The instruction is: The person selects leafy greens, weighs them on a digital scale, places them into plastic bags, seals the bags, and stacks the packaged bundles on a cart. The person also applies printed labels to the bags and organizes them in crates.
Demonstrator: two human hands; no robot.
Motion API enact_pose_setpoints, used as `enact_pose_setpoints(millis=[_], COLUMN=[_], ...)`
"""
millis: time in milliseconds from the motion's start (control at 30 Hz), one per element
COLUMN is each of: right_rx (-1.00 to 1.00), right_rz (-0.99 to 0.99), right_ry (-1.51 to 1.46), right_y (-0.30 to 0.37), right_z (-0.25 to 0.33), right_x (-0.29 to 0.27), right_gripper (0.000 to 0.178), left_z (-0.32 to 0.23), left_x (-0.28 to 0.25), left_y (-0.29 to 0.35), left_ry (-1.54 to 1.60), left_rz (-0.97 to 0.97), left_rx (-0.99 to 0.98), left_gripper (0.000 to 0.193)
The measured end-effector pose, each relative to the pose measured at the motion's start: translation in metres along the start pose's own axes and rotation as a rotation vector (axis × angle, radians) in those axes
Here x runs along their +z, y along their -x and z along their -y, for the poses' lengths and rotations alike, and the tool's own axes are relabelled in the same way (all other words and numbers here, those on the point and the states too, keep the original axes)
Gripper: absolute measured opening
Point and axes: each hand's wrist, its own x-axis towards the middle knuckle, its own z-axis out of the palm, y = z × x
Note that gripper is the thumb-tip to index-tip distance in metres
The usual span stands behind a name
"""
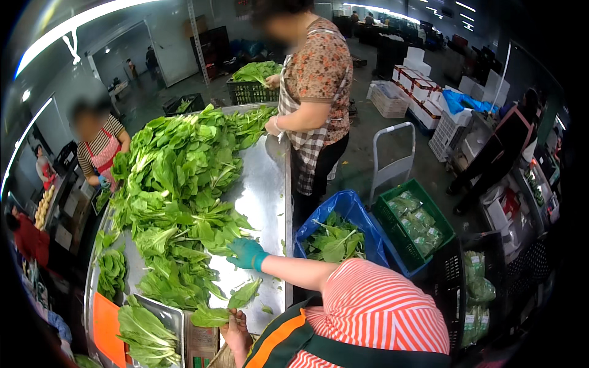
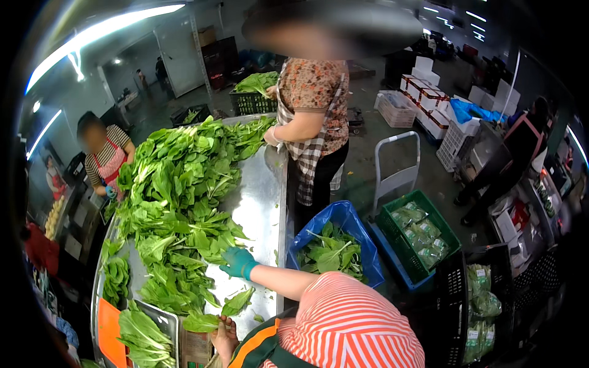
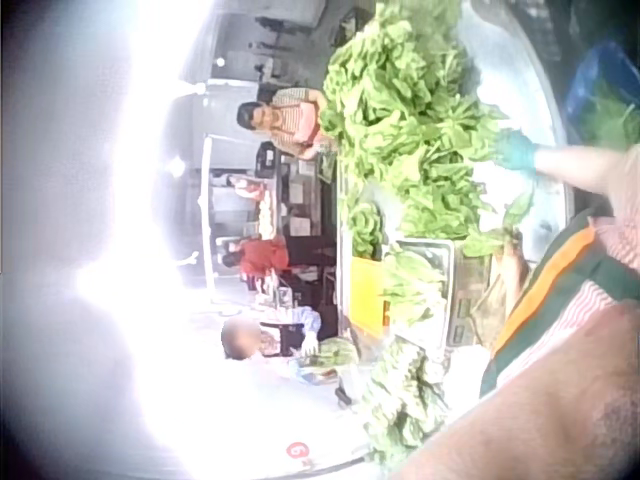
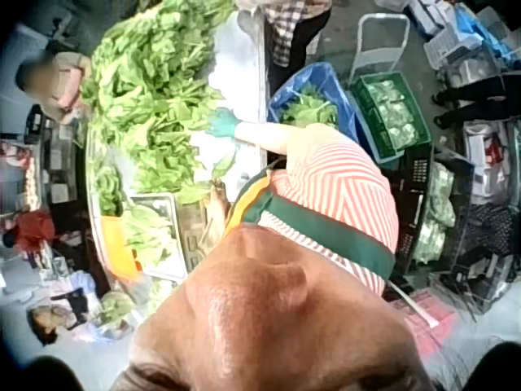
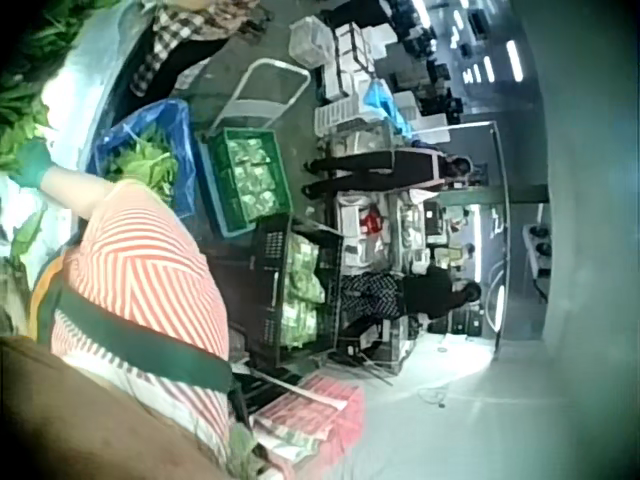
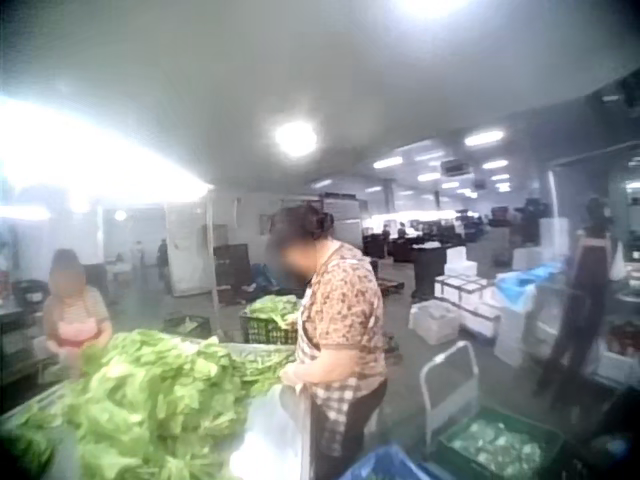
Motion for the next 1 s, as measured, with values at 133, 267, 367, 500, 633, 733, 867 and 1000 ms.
enact_pose_setpoints(millis=[133, 267, 367, 500, 633, 733, 867, 1000], right_rx=[-0.028, 0.009, 0.140, -0.069, 0.117, 0.220, 0.220, 0.033], right_rz=[0.073, 0.224, 0.246, 0.040, 0.081, 0.166, 0.074, -0.021], right_ry=[0.302, 0.236, 0.005, -0.099, 0.047, 0.052, -0.216, -0.316], right_y=[-0.024, -0.042, -0.045, -0.018, 0.007, 0.007, 0.001, 0.003], right_z=[-0.015, -0.026, -0.016, -0.002, -0.014, -0.024, -0.036, -0.043], right_x=[0.039, 0.051, 0.030, -0.003, -0.009, -0.008, -0.001, -0.010], right_gripper=[0.042, 0.022, 0.019, 0.029, 0.031, 0.027, 0.023, 0.030], left_z=[-0.003, -0.004, -0.003, -0.008, -0.006, -0.003, -0.005, 0.000], left_x=[0.001, -0.014, -0.024, -0.017, -0.024, -0.016, -0.010, -0.020], left_y=[0.001, 0.003, 0.005, 0.014, 0.006, 0.008, 0.012, 0.009], left_ry=[0.070, 0.089, 0.004, -0.063, 0.088, 0.120, 0.049, 0.068], left_rz=[0.037, -0.030, 0.031, -0.116, -0.045, -0.083, -0.121, -0.110], left_rx=[-0.043, -0.061, -0.011, -0.077, -0.199, -0.182, -0.156, -0.148], left_gripper=[0.021, 0.026, 0.026, 0.022, 0.018, 0.018, 0.018, 0.015])
